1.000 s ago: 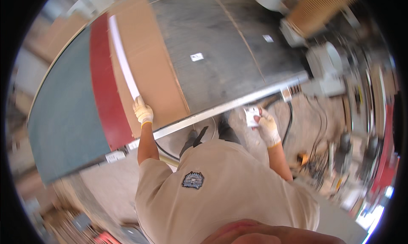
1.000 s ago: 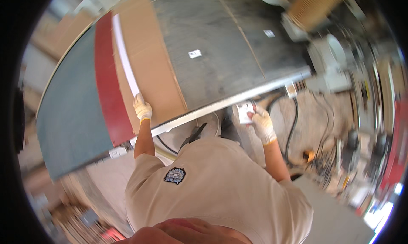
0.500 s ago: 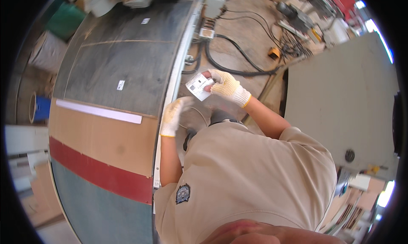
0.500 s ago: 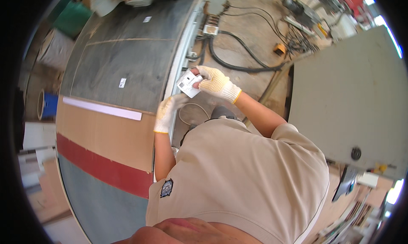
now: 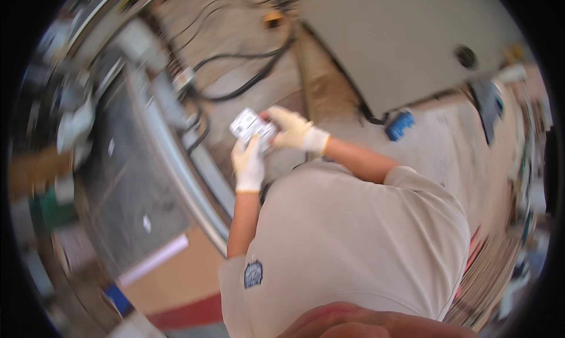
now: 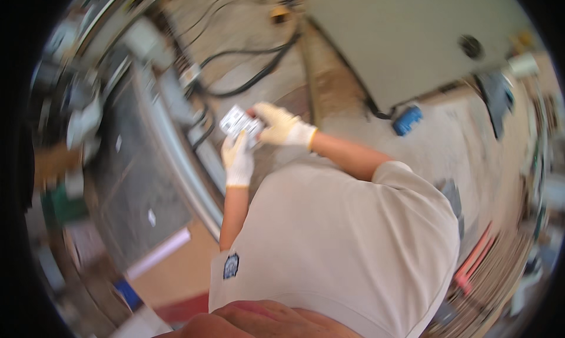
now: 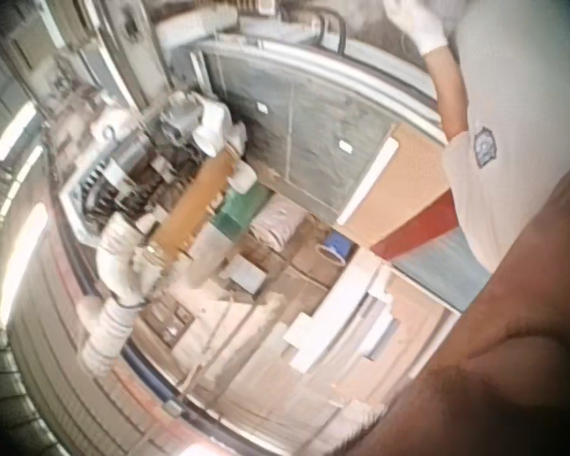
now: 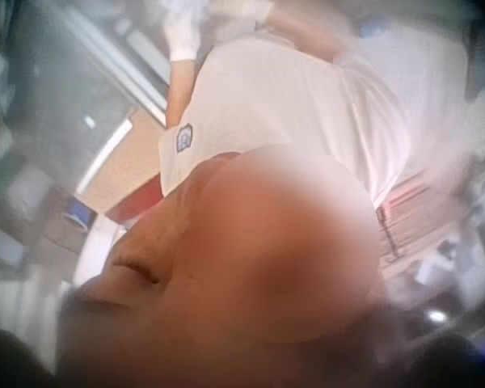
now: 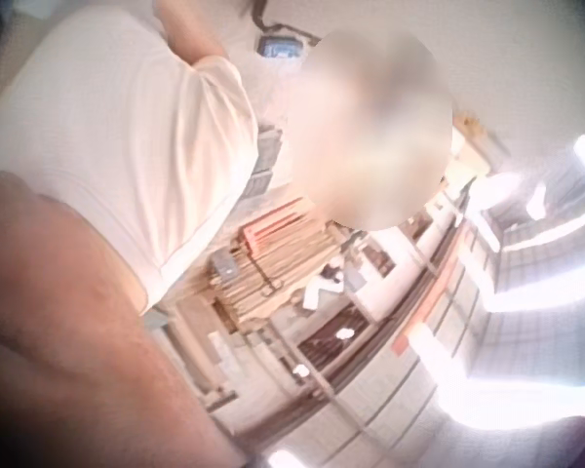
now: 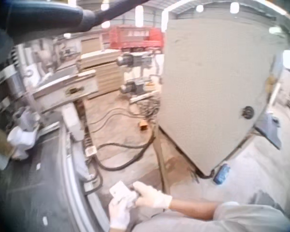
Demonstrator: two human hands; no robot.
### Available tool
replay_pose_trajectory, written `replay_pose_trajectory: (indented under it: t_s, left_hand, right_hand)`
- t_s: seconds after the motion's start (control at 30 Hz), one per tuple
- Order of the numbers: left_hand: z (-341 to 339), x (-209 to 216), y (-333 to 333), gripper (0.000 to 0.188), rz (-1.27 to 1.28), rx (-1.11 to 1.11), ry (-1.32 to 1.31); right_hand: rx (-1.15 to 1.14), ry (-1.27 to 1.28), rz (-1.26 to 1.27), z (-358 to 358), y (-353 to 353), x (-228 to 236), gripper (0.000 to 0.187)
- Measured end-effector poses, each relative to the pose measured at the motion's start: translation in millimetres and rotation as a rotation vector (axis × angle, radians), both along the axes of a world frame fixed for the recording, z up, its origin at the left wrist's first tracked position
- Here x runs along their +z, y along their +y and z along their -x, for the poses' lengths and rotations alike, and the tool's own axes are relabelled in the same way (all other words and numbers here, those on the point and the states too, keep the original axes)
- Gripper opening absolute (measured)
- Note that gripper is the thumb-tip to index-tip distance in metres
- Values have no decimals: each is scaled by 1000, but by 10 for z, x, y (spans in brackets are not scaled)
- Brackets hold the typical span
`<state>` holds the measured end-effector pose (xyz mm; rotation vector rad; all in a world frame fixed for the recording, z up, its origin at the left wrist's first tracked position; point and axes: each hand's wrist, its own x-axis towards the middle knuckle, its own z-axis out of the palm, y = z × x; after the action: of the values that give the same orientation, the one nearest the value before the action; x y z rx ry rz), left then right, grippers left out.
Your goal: The person uses a screwdriver to tighten screws on a machine, then operates a control panel. They pick up several dark rectangular panels and place them onto a large curved surface, arranging them in a pattern. The person then uses the screwdriver again on the machine.
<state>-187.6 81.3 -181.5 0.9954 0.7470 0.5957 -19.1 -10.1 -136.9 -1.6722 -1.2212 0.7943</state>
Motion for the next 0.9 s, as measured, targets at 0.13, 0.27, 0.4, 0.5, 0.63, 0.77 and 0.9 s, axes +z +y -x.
replay_pose_trajectory:
  t_s: [0.13,0.27,0.4,0.5,0.63,0.77,0.9]
  left_hand:
    - [-776,-21,-336,38,-48,-158,-185]
    - [-1477,25,-712,51,490,-389,-400]
    - [-1998,33,-1176,54,614,-346,-261]
    - [-2257,82,-1361,51,704,-493,-382]
    - [-2573,184,-1448,52,718,-580,-295]
    - [-2734,285,-1448,55,590,-786,-231]
    - [-2746,308,-1480,53,629,-931,-174]
  right_hand:
    - [-110,52,132,-812,-766,150,48]
    - [-336,-73,-58,-1937,-1786,428,30]
    - [-1023,-615,-573,-3192,-2959,897,13]
    - [-1562,-999,-694,-4095,-3706,1447,36]
    - [-1705,-1367,-611,-4935,-4095,2120,51]
    - [-1572,-1097,-402,-5048,-3993,2405,37]
    - [-1429,-669,-479,-4944,-3963,2565,30]
